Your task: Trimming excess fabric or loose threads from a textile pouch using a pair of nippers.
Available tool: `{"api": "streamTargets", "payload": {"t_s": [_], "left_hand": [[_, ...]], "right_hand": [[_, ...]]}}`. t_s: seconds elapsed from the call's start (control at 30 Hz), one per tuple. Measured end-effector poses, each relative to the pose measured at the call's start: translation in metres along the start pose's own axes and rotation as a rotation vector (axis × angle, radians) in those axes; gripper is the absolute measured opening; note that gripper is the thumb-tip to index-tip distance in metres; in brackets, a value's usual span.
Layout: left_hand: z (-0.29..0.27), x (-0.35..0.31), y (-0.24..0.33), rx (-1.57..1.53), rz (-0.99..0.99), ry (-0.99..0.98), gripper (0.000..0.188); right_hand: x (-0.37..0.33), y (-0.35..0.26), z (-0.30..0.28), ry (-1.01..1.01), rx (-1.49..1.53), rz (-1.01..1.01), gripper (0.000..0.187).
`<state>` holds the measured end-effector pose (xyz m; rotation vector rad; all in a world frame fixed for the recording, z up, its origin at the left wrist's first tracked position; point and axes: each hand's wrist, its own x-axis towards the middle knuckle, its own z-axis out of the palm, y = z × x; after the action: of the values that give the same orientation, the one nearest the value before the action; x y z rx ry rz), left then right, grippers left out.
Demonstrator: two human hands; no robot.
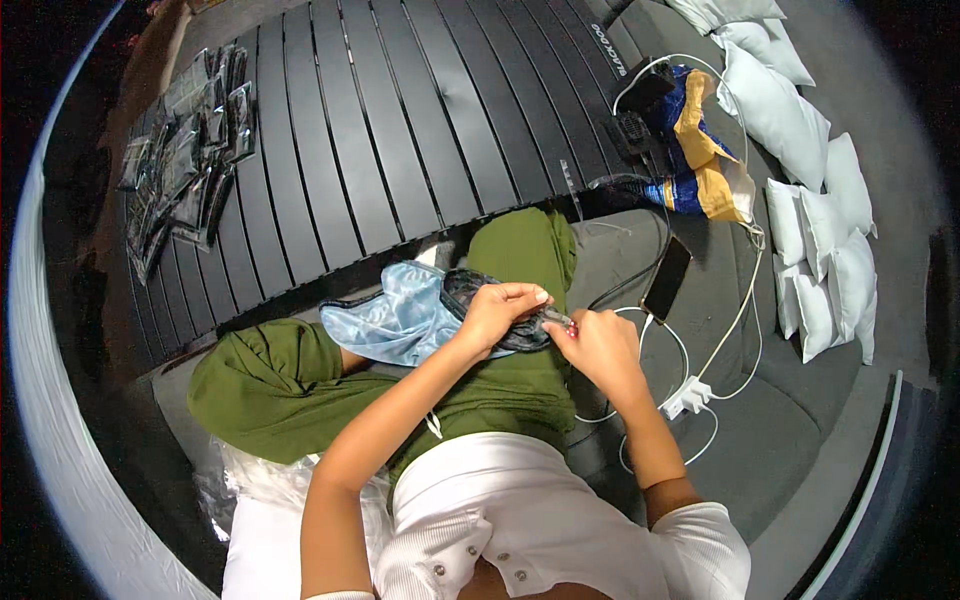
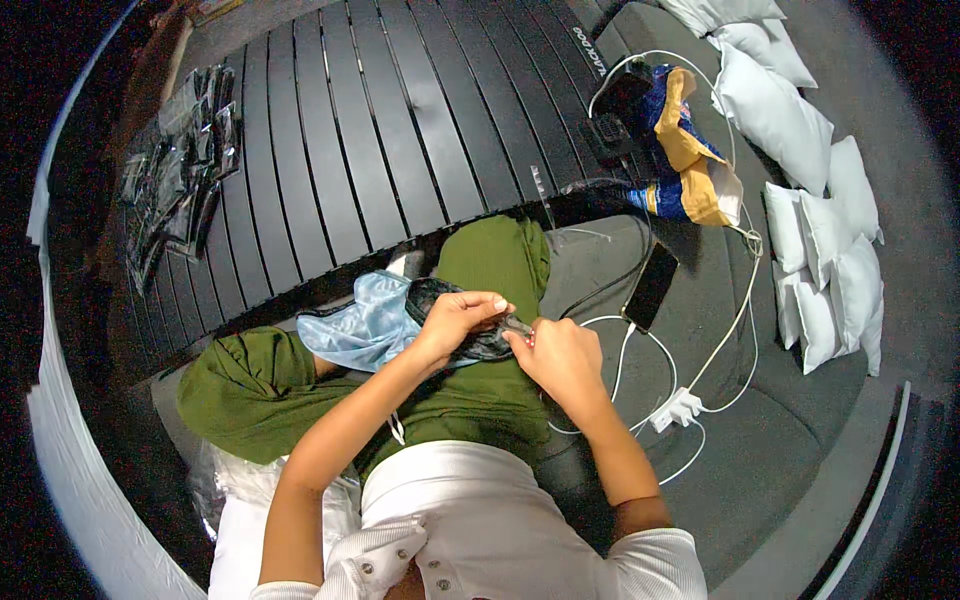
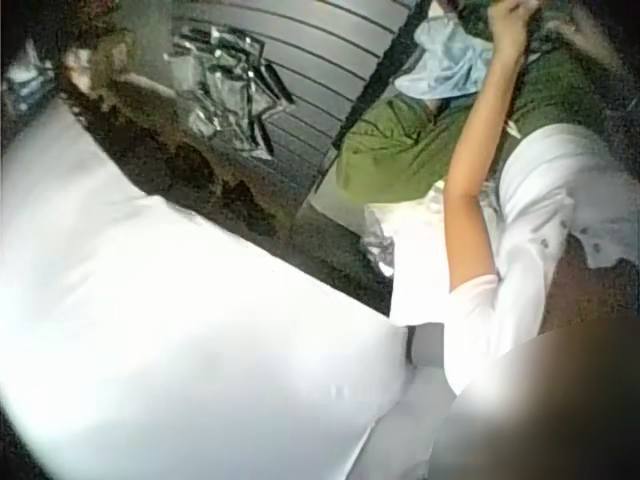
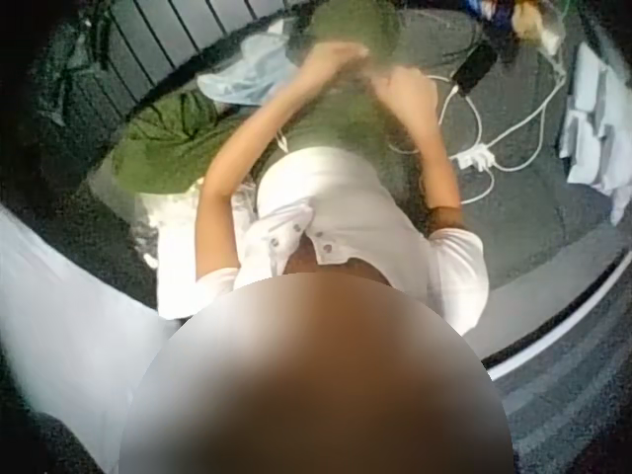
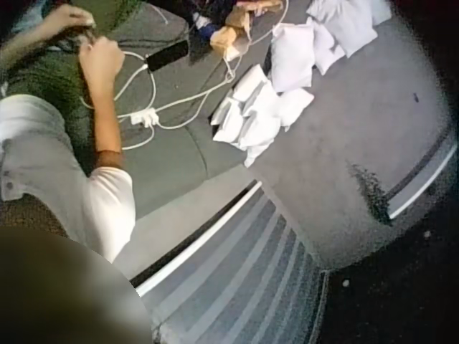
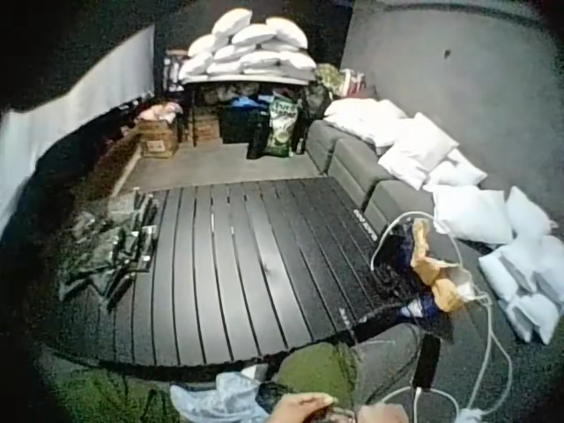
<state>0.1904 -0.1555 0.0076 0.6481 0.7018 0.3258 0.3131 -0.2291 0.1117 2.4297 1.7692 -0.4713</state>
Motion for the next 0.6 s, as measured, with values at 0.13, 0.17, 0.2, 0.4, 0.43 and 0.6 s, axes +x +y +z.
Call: {"api": "streamTargets", "payload": {"t_s": [0.13, 0.17, 0.2, 0.4, 0.43, 0.6], "left_hand": [[0.002, 0.000, -0.001, -0.025, 0.023, 0.028, 0.021], [0.002, -0.001, -0.001, -0.026, 0.024, 0.029, 0.021], [0.001, -0.001, -0.001, -0.014, 0.022, 0.031, 0.021], [0.002, -0.003, 0.001, -0.016, 0.016, 0.028, 0.021], [0.002, -0.003, 0.002, -0.003, 0.014, 0.024, 0.020], [0.003, -0.005, 0.009, -0.001, -0.022, 0.051, 0.019]], "right_hand": [[0.001, 0.002, 0.002, 0.009, -0.028, -0.022, 0.042], [0.001, 0.002, 0.002, 0.008, -0.029, -0.024, 0.042], [0.001, 0.002, 0.001, -0.003, -0.021, -0.024, 0.041], [0.001, 0.003, 0.003, 0.005, -0.016, -0.034, 0.041], [0.002, 0.004, 0.003, 0.004, -0.014, -0.040, 0.041], [0.000, 0.002, 0.006, -0.020, -0.006, -0.041, 0.041]]}}
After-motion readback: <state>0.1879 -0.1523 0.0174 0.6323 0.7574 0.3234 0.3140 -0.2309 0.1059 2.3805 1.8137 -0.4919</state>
